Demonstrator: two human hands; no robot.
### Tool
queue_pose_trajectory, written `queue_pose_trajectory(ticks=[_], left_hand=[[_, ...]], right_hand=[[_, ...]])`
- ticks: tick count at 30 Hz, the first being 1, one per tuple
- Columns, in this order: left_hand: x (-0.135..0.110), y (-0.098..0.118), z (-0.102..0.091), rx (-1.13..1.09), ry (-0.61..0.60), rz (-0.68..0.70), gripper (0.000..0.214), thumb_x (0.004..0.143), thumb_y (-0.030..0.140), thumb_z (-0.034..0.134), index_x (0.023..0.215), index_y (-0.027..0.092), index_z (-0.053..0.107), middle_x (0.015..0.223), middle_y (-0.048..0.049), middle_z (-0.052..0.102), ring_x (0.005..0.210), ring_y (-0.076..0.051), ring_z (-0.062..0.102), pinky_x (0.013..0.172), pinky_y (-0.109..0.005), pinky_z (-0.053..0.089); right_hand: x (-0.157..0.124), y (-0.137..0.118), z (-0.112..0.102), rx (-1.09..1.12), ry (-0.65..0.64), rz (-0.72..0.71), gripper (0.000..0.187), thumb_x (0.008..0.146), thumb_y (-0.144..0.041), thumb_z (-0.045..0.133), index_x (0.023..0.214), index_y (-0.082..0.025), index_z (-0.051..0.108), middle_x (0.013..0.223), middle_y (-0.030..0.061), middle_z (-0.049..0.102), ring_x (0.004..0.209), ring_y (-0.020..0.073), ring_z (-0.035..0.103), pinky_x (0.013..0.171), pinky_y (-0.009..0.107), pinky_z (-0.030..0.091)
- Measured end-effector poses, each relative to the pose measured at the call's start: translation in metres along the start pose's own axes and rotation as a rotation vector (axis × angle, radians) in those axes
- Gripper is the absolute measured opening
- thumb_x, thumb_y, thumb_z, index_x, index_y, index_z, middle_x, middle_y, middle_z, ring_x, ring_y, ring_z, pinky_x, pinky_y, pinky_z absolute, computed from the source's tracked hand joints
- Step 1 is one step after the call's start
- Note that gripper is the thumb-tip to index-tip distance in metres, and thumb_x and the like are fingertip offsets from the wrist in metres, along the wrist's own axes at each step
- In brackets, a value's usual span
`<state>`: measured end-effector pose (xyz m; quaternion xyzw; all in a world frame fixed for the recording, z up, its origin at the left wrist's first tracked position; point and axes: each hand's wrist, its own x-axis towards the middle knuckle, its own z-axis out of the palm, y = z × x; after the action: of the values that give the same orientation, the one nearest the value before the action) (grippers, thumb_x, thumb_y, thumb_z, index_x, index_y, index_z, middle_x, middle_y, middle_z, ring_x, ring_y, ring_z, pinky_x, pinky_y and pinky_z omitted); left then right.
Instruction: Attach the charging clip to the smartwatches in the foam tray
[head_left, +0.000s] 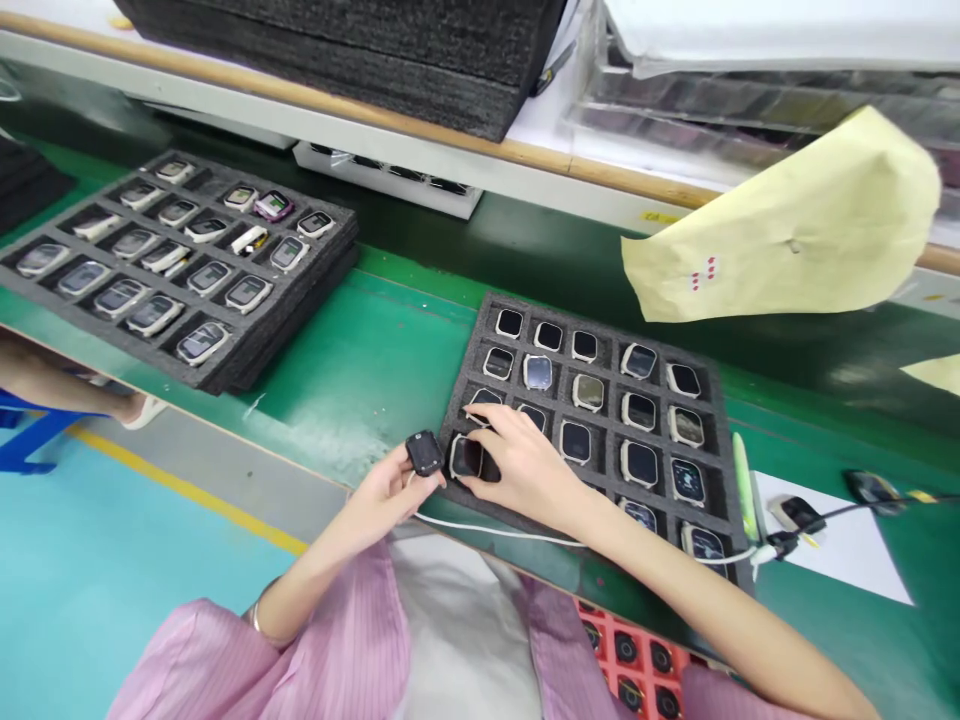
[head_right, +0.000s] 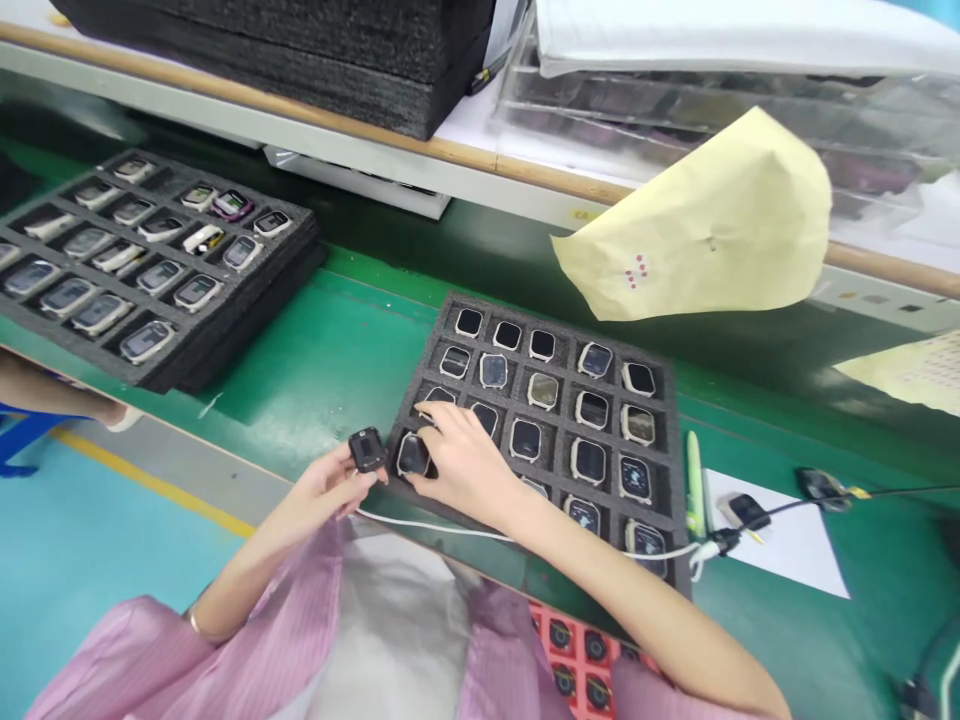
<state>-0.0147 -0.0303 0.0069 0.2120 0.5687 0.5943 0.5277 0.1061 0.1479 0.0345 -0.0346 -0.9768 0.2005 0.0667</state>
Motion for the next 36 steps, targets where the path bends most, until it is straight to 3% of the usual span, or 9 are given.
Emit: queue_pose_trajectory(ticks=[4, 9, 16, 24, 30, 36], left_hand=[[0.006, -0.004, 0.011, -0.054, -0.147, 0.020, 0.039, 0.077, 0.035, 0.074, 0.106, 0.015, 0.056, 0.089, -0.0026, 0.058, 0.065, -0.009, 0.045, 0.059, -0.022, 0.037], [0.009, -0.010, 0.020, 0.039, -0.276, -0.012, 0.049, 0.076, 0.029, 0.075, 0.117, 0.016, 0.052, 0.074, 0.0041, 0.047, 0.062, -0.009, 0.041, 0.057, -0.022, 0.034], [0.016, -0.012, 0.030, 0.061, -0.156, 0.065, 0.027, 0.086, 0.033, 0.062, 0.103, 0.012, 0.060, 0.090, -0.0047, 0.060, 0.082, -0.016, 0.054, 0.076, -0.029, 0.043], [0.023, -0.001, 0.032, 0.005, -0.186, -0.041, 0.035, 0.080, 0.043, 0.068, 0.092, 0.011, 0.064, 0.085, -0.0050, 0.063, 0.076, -0.017, 0.056, 0.070, -0.027, 0.043], [0.024, 0.000, 0.029, 0.036, -0.214, -0.082, 0.036, 0.080, 0.044, 0.068, 0.094, 0.011, 0.064, 0.083, -0.0040, 0.061, 0.074, -0.016, 0.054, 0.068, -0.026, 0.040], [0.024, -0.001, 0.026, 0.057, -0.212, -0.089, 0.035, 0.080, 0.044, 0.067, 0.093, 0.011, 0.063, 0.082, -0.0031, 0.059, 0.076, -0.016, 0.052, 0.069, -0.026, 0.039]], right_hand=[[-0.014, -0.006, -0.015, 0.144, 0.142, -0.031, 0.029, 0.084, -0.024, 0.067, 0.110, -0.012, 0.061, 0.128, 0.0190, 0.056, 0.118, 0.0308, 0.055, 0.097, 0.048, 0.049], [-0.023, -0.016, -0.015, 0.054, 0.092, -0.129, 0.033, 0.092, -0.027, 0.059, 0.118, -0.008, 0.058, 0.118, 0.0208, 0.064, 0.110, 0.0324, 0.061, 0.091, 0.051, 0.053], [-0.027, -0.010, -0.014, 0.016, 0.047, -0.168, 0.033, 0.098, -0.027, 0.050, 0.125, -0.010, 0.055, 0.120, 0.0182, 0.065, 0.109, 0.0299, 0.064, 0.093, 0.049, 0.054], [-0.033, -0.002, 0.013, 0.330, 0.273, -0.087, 0.039, 0.085, -0.025, 0.066, 0.121, -0.018, 0.052, 0.109, 0.0134, 0.064, 0.097, 0.0249, 0.066, 0.083, 0.040, 0.058], [-0.035, 0.000, 0.024, 0.464, 0.264, -0.060, 0.039, 0.084, -0.021, 0.068, 0.119, -0.017, 0.051, 0.107, 0.0126, 0.062, 0.098, 0.0236, 0.063, 0.083, 0.038, 0.056], [-0.036, 0.001, 0.026, 0.452, 0.237, -0.045, 0.038, 0.086, -0.025, 0.067, 0.120, -0.018, 0.051, 0.109, 0.0130, 0.062, 0.100, 0.0245, 0.063, 0.086, 0.041, 0.055]])
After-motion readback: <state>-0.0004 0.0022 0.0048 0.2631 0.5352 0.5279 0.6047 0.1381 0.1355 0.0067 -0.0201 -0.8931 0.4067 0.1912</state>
